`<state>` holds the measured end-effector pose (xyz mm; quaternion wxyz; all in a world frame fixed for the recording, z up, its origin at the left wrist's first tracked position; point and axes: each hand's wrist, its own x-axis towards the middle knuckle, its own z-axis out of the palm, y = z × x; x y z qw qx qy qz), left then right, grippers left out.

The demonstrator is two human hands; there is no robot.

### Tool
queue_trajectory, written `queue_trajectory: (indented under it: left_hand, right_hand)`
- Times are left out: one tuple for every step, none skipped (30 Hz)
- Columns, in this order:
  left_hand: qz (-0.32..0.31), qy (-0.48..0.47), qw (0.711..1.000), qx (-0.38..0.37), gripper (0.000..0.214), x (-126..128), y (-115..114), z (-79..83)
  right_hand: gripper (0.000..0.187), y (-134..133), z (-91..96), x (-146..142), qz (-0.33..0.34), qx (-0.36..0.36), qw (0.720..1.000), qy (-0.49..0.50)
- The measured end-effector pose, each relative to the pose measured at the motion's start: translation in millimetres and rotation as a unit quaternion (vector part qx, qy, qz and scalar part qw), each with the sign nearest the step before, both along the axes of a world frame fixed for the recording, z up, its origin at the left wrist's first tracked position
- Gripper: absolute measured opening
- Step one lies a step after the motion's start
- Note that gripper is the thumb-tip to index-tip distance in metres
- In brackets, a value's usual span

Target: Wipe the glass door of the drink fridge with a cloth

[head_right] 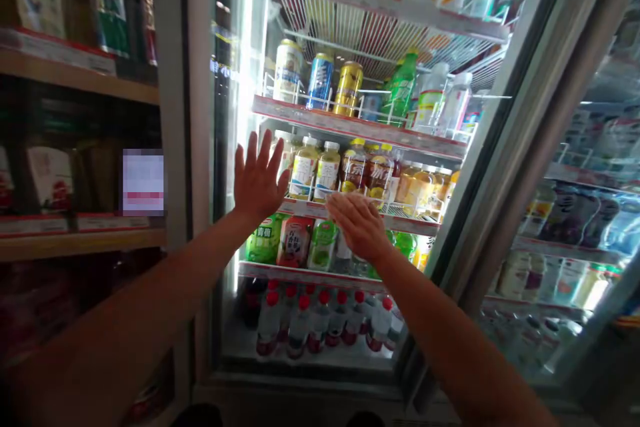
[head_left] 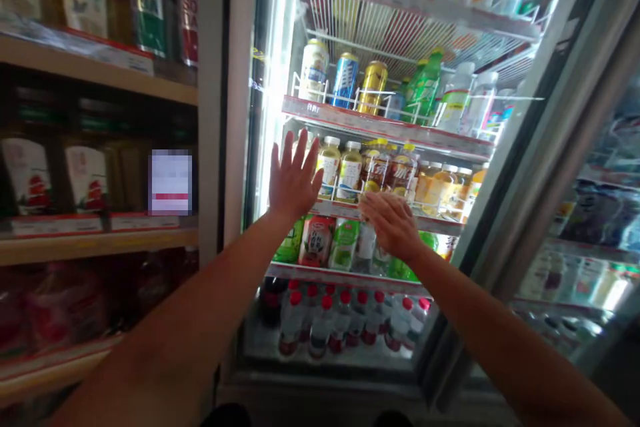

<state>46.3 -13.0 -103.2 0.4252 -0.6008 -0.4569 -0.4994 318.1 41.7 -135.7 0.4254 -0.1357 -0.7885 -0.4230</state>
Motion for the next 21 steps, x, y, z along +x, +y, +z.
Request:
queue_trajectory:
  left_hand:
    - [0.001, -0.002, 1.0, -0.001, 0.062, 0.0, 0.0, 0.3]
    - [0.005, -0.003, 1.0, -0.002, 0.062, 0.2, 0.1, 0.4]
    - [0.01, -0.003, 1.0, -0.001, 0.062, 0.4, 0.2, 0.4]
    - [0.016, -0.003, 1.0, 0.001, 0.062, 0.8, 0.1, 0.2]
    - [0.02, -0.002, 1.0, 0.002, 0.062, 1.2, 0.0, 0.0]
    - [0.021, -0.002, 1.0, 0.002, 0.062, 1.7, -0.3, -0.2]
    - [0.02, -0.002, 1.0, 0.001, 0.061, 2.2, -0.8, -0.4]
    - [0.018, -0.003, 1.0, 0.0, 0.061, 2.7, -1.4, -0.5]
    - [0.018, -0.005, 1.0, -0.003, 0.061, 3.1, -2.0, -0.6]
    - [0.019, -0.005, 1.0, -0.006, 0.061, 3.4, -2.6, -0.6]
    - [0.022, -0.004, 1.0, -0.007, 0.061, 3.7, -3.1, -0.6]
    - [0.027, -0.002, 1.0, -0.007, 0.061, 3.8, -3.4, -0.6]
    - [0.033, 0.0, 0.999, -0.006, 0.061, 3.8, -3.6, -0.6]
    - [0.038, 0.001, 0.999, -0.004, 0.061, 3.8, -3.7, -0.7]
    - [0.042, 0.001, 0.999, -0.001, 0.061, 3.6, -3.6, -0.9]
    - [0.044, 0.001, 0.999, 0.0, 0.061, 3.4, -3.4, -1.0]
    - [0.044, 0.0, 0.999, 0.0, 0.061, 3.2, -3.2, -1.1]
    - [0.042, -0.001, 0.999, -0.001, 0.061, 3.0, -3.0, -1.2]
    - [0.039, -0.003, 0.999, -0.004, 0.062, 2.8, -2.8, -1.3]
    - [0.036, -0.004, 0.999, -0.006, 0.062, 2.6, -2.8, -1.3]
    - [0.033, -0.005, 0.999, -0.008, 0.062, 2.5, -2.8, -1.2]
  right_hand:
    - [0.056, 1.1, 5.2, 1.8, 0.003, -0.004, 0.999, 0.034]
    - [0.058, 3.4, 11.9, 3.4, 0.01, -0.003, 0.996, 0.093]
    - [0.059, 6.2, 18.2, 4.3, 0.021, 0.004, 0.987, 0.161]
    - [0.059, 8.7, 22.2, 4.2, 0.033, 0.015, 0.975, 0.221]
    - [0.059, 10.1, 23.1, 2.7, 0.041, 0.025, 0.964, 0.262]
    - [0.059, 10.0, 20.4, 0.2, 0.047, 0.03, 0.961, 0.271]
    - [0.059, 8.4, 15.0, -3.1, 0.049, 0.026, 0.969, 0.239]
    - [0.059, 5.6, 8.4, -6.5, 0.049, 0.017, 0.983, 0.175]
    - [0.06, 2.2, 2.4, -9.7, 0.047, 0.003, 0.994, 0.097]
    - [0.059, -0.9, -1.2, -12.1, 0.047, -0.01, 0.998, 0.027]
    - [0.058, -3.1, -1.3, -13.6, 0.046, -0.017, 0.999, -0.014]
    - [0.056, -4.1, 2.7, -14.4, 0.045, -0.017, 0.999, -0.011]
    - [0.054, -3.6, 10.3, -14.4, 0.04, -0.012, 0.999, 0.032]
    - [0.053, -2.0, 20.5, -14.2, 0.035, -0.004, 0.994, 0.1]
    - [0.053, 0.2, 32.2, -13.9, 0.03, 0.0, 0.984, 0.175]
    - [0.054, 2.5, 44.0, -13.9, 0.022, -0.002, 0.974, 0.225]
    - [0.054, 4.5, 55.5, -14.1, 0.014, -0.005, 0.97, 0.243]
    - [0.053, 5.9, 66.3, -14.7, 0.006, -0.008, 0.975, 0.222]
    - [0.051, 6.8, 76.9, -15.5, 0.002, -0.011, 0.987, 0.158]
    - [0.048, 7.5, 87.6, -16.4, 0.0, -0.014, 0.997, 0.076]
    - [0.046, 8.4, 99.0, -17.2, -0.001, -0.016, 1.0, 0.002]
